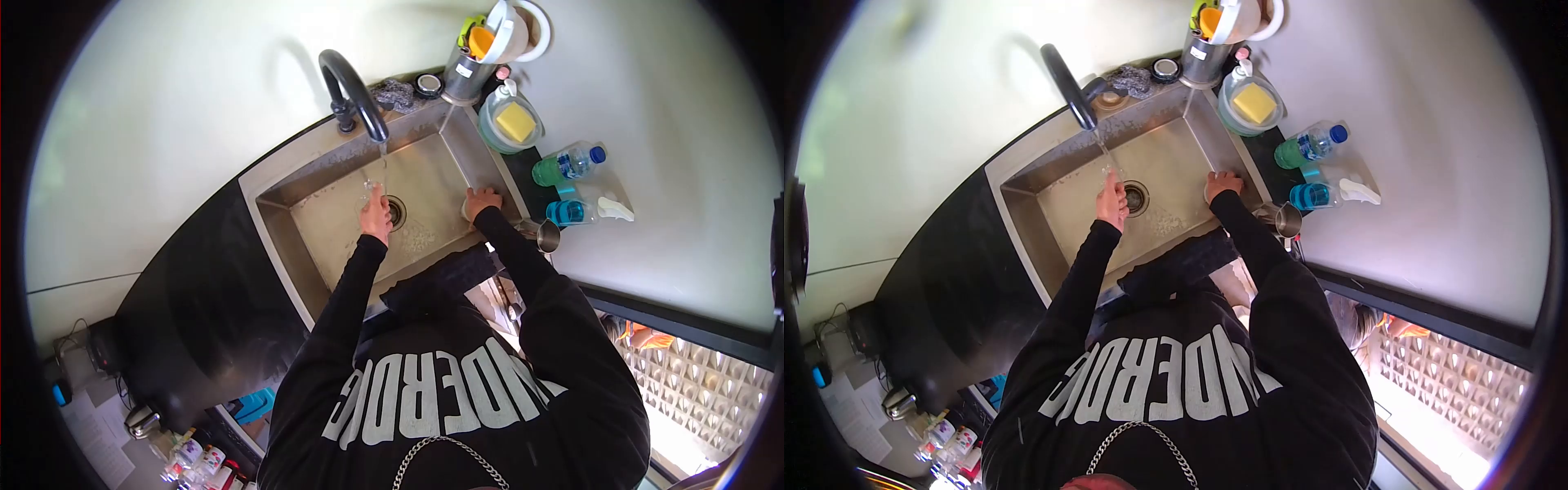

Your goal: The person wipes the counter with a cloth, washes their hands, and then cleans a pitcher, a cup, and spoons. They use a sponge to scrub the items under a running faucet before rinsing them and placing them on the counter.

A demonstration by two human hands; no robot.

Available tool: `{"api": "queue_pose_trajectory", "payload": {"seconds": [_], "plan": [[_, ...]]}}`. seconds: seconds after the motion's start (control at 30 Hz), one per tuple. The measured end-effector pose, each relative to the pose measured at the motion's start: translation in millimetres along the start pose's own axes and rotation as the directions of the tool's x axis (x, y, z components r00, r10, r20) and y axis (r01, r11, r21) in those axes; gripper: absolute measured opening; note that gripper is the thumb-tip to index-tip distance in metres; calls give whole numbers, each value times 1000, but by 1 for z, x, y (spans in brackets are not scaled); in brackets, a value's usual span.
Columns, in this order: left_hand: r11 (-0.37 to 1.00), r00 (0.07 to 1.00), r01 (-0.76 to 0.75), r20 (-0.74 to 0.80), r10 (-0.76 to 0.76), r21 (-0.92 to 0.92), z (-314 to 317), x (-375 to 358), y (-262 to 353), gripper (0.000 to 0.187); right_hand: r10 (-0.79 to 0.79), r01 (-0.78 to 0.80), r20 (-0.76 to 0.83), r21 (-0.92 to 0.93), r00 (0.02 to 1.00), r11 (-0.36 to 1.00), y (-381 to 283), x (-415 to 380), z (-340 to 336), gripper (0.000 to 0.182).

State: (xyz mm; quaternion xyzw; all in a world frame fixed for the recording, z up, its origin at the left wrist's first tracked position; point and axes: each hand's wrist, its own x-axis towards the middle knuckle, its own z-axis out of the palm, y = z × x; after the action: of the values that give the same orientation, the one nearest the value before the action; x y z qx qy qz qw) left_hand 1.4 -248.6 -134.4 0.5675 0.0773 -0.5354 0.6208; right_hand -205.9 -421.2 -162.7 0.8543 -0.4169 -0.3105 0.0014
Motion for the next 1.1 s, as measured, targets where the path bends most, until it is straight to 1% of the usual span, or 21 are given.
{"api": "queue_pose_trajectory", "payload": {"seconds": [0.03, 0.1, 0.17, 0.2, 0.23, 0.27, 0.3, 0.37, 0.4, 0.47, 0.5, 0.57, 0.6, 0.67, 0.7, 0.77, 0.8, 0.87, 1.0, 1.07, 1.1], "plan": [[1000, 1000, -2, -6, 2, -7, -5, 0, -5, 47, 34, -34, -22, -19, 999, 999, -1, 9, 11, 91], [959, 997, -48, 76, 27, 280, -15, -3, -21, 40, 61, -63, -44, -44, 997, 997, -1, 23, 34, 87], [946, 989, -93, 135, 53, 310, -21, -9, -34, 34, 36, -37, -87, -10, 996, 999, 3, 33, 44, 79], [872, 971, -144, 238, 33, 467, -23, -6, -41, 33, 33, -35, -93, -20, 995, 999, 3, 26, 29, 79], [771, 944, -205, 331, -8, 603, -26, 0, -53, 34, -26, 25, -31, -37, 999, 999, 1, 5, 1, 80], [614, 913, -387, 380, 150, 688, -36, 23, -85, 39, -84, 86, 37, -50, 996, 995, -3, -11, -21, 82], [620, 915, -383, 376, 149, 685, -31, 15, -84, 39, -87, 89, 41, -57, 995, 994, -7, -17, -31, 82], [321, 780, -624, 546, 305, 712, -10, -6, -75, 57, -244, 233, 69, 143, 967, 962, -14, -22, -42, 91], [323, 781, -623, 545, 304, 712, -3, -8, -77, 57, -244, 232, 71, 142, 967, 962, -18, -24, -41, 91], [-168, 553, -693, 666, 500, 701, 5, -11, -78, 79, -461, 431, 10, 339, 887, 836, -25, -28, -40, 99], [-174, 554, -689, 666, 500, 704, 8, -14, -70, 79, -465, 435, 6, 342, 885, 833, -29, -26, -36, 99], [-45, 804, -579, 580, 131, 814, 10, -21, -53, 89, -579, 509, -50, 543, 814, 668, -39, -17, -21, 105], [-54, 809, -571, 573, 129, 819, 4, -17, -55, 89, -585, 514, -56, 550, 809, 658, -41, -20, -19, 105], [-75, 794, -588, 593, 132, 805, -11, -9, -61, 87, -534, 473, -45, 529, 845, 704, -40, -27, -14, 80], [-83, 799, -581, 587, 130, 810, -17, -12, -59, 87, -539, 478, -51, 536, 841, 695, -40, -23, -12, 80], [-9, 836, -527, 520, 177, 850, -25, -17, -54, 86, -649, 511, 150, 497, 746, 702, -39, -10, -12, 44], [-14, 838, -522, 516, 178, 853, -26, -20, -50, 86, -654, 515, 146, 500, 742, 696, -38, -12, -15, 44], [42, 897, -415, 401, 185, 909, -27, -26, -44, 85, -660, 494, -24, 683, 751, 538, -34, -19, -18, 28], [106, 906, -385, 353, 233, 917, -46, -18, -52, 88, -642, 628, -166, 487, 749, 606, -34, -20, -38, 23], [-32, 813, -397, 368, 452, 917, -61, -12, -60, 90, -606, 610, -189, 484, 773, 627, -34, -15, -41, 21], [-30, 812, -395, 364, 455, 918, -65, -13, -58, 90, -609, 613, -189, 481, 770, 626, -34, -17, -50, 21]]}}
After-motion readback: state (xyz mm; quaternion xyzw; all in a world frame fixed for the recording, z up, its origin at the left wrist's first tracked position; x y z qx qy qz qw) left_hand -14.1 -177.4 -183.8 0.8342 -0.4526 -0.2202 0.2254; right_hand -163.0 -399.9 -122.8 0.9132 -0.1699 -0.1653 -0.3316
